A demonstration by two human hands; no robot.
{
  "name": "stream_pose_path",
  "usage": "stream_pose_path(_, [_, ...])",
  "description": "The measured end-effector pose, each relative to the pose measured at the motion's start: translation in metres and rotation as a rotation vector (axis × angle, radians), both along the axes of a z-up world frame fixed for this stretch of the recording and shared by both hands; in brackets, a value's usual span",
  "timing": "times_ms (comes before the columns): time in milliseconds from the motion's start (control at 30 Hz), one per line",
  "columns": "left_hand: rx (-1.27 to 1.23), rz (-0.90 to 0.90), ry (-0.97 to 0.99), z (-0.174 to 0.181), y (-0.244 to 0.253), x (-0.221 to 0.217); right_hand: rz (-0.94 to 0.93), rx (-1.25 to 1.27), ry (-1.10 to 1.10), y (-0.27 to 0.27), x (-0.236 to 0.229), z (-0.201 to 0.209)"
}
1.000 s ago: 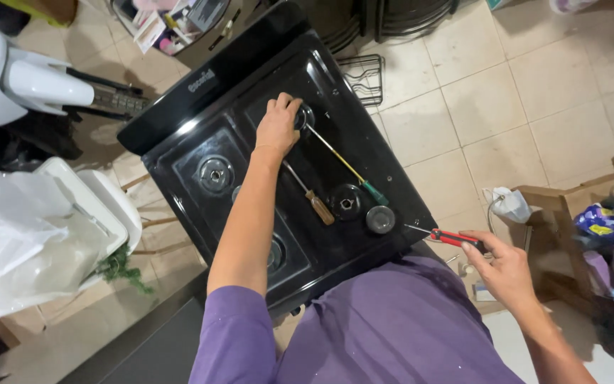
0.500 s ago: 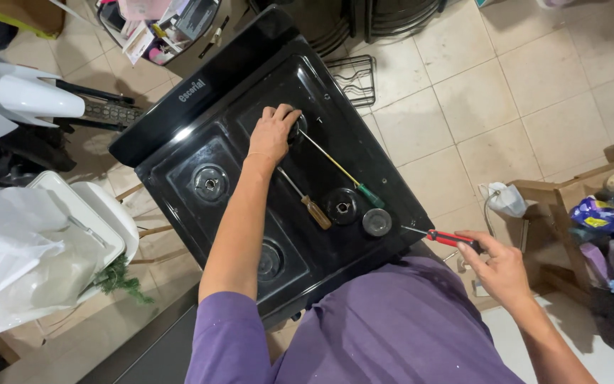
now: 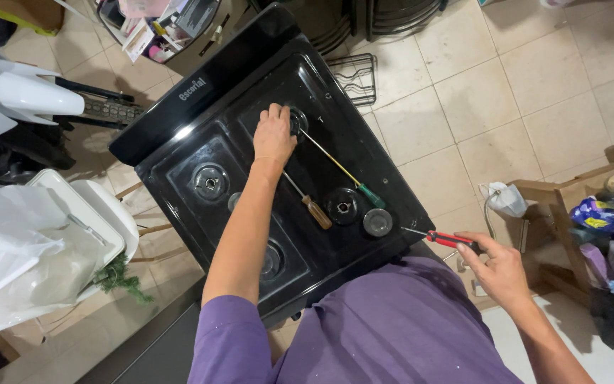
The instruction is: Repairing and cleaning gas stove burners using screwdrivers
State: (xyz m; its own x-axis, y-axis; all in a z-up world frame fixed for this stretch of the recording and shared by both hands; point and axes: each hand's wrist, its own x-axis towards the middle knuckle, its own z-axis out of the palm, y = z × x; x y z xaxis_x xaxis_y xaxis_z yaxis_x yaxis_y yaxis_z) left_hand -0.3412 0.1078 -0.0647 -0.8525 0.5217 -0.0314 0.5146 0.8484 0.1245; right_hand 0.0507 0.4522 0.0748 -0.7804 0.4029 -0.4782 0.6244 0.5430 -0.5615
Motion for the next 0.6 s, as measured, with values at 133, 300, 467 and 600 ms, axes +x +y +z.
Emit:
stream_pose_path(133, [-0.022,-0.051,-0.035,0.009,-0.003,-0.002,0.009,-0.008,0.023,0.002,0.003,0.001])
stream_pose_path(300, [0.032,-0.211,-0.097,0.014,-0.009,-0.009,0.008,-0.005,0.021,0.002,0.002,0.0])
stream_pose_path(467, [0.045,-0.054,-0.226,0.038,0.0,-0.004,-0.025,-0.029,0.027,-0.002,-0.002,0.007])
stream_pose_path(600, [0.011,0.158,-0.12,0.014,0.002,-0.002,-0.013,-0.016,-0.008,-0.002,-0.001,0.004])
